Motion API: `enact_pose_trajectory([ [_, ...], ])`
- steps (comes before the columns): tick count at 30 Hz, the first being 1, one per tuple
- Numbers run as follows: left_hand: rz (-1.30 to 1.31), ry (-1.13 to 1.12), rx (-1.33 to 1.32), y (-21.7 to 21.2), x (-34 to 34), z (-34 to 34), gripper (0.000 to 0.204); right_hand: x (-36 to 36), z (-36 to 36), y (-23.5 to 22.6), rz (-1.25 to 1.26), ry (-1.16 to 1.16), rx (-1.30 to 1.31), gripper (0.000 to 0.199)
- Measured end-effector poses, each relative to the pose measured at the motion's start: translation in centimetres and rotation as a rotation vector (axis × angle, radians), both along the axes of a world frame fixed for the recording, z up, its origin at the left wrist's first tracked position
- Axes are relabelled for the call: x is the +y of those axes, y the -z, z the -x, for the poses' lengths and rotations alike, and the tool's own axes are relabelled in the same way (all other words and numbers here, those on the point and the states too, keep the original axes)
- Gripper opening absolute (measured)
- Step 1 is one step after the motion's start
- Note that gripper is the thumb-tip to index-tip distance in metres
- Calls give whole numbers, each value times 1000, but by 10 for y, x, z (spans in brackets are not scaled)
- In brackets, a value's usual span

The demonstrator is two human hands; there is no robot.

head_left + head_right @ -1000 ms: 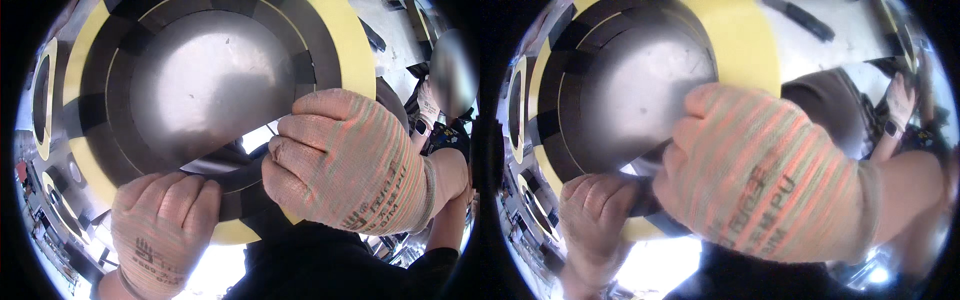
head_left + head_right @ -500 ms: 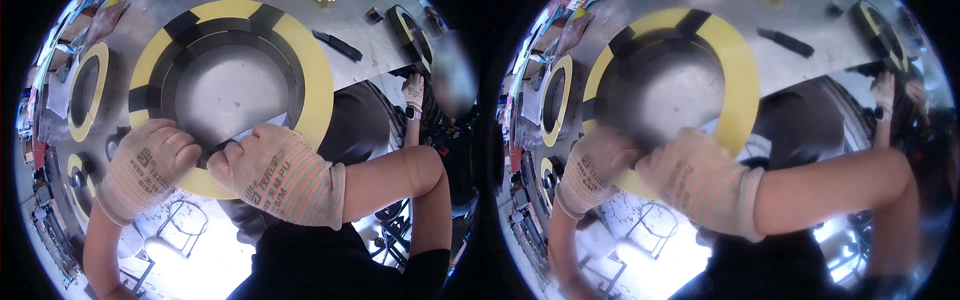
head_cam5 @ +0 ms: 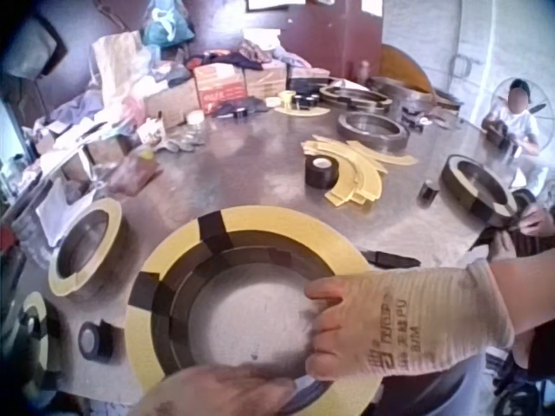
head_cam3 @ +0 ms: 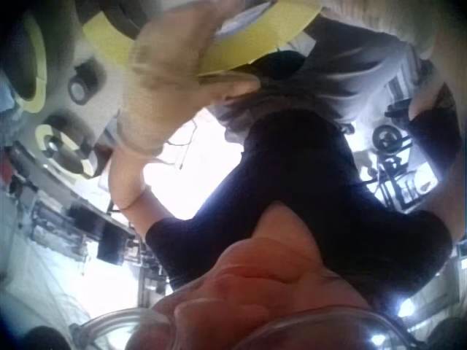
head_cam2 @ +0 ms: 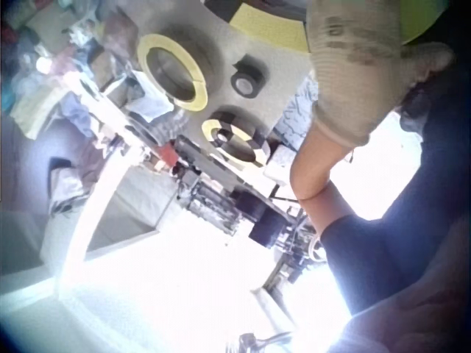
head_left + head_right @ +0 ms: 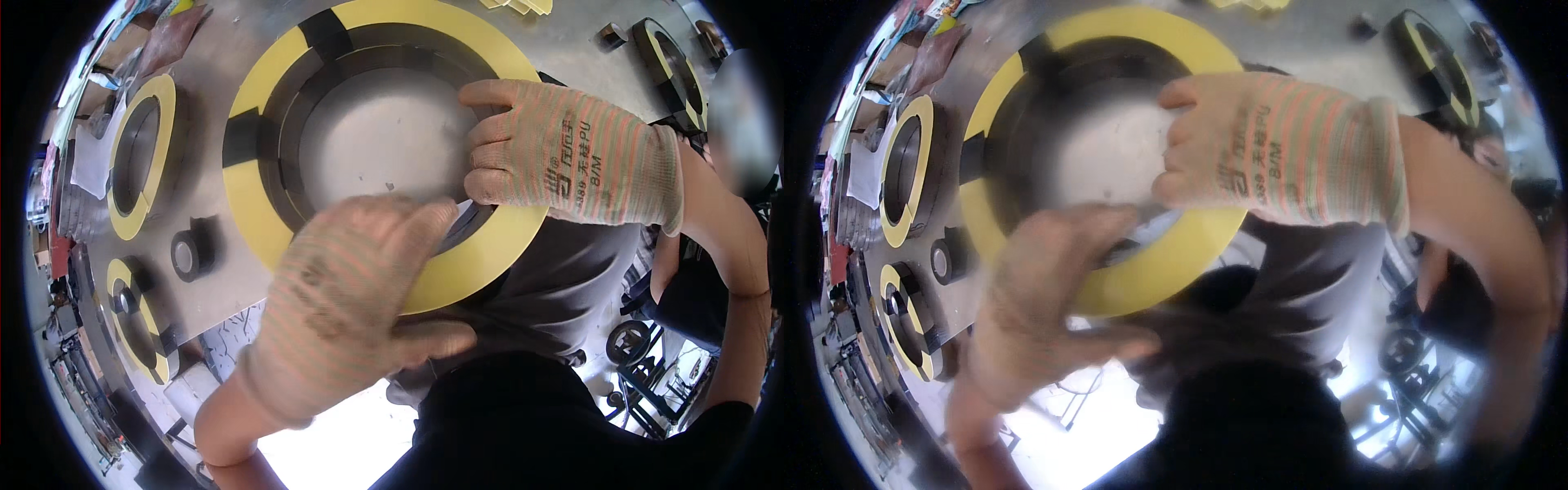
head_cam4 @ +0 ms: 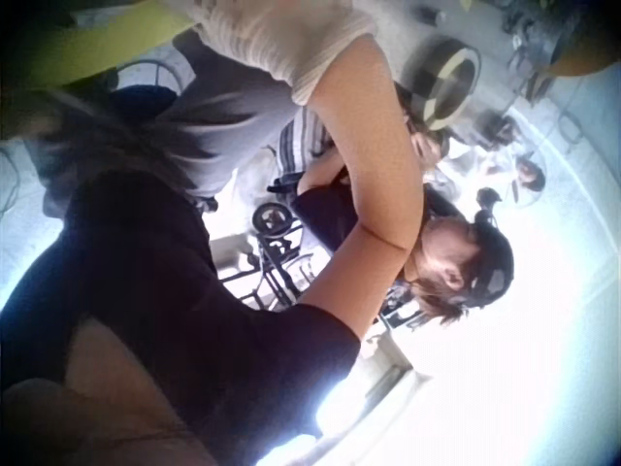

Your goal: Applying black electrical tape to yellow sections of circular metal components at a fabrication table.

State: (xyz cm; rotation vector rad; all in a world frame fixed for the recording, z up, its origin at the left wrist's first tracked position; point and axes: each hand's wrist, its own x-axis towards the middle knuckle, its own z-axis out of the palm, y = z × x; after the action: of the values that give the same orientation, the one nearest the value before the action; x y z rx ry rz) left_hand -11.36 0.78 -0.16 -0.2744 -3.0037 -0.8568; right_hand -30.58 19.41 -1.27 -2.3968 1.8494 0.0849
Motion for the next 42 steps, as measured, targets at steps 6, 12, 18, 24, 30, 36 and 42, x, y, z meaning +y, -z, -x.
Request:
enact_pose_trajectory([
  [6,34,-575,-69,-14,-110,61,66,-35,3,-7,615,313,-197,59],
  [12,419,-540,-287,1,-85,103,59,-73,43,-2,95,874,-166,46],
  [18,377,-588,-313,1,-81,99,53,-76,46,2,138,892,-191,43],
  [24,365,-622,-302,-3,-68,72,53,-83,42,9,174,815,-217,43],
  [30,348,-713,-280,11,-70,57,56,-92,45,8,164,717,-135,42],
  [36,463,347,-181,-51,-74,20,87,-69,19,6,210,692,-9,47],
  [42,793,501,88,5,-72,0,38,-17,-100,4,14,444,-221,48],
])
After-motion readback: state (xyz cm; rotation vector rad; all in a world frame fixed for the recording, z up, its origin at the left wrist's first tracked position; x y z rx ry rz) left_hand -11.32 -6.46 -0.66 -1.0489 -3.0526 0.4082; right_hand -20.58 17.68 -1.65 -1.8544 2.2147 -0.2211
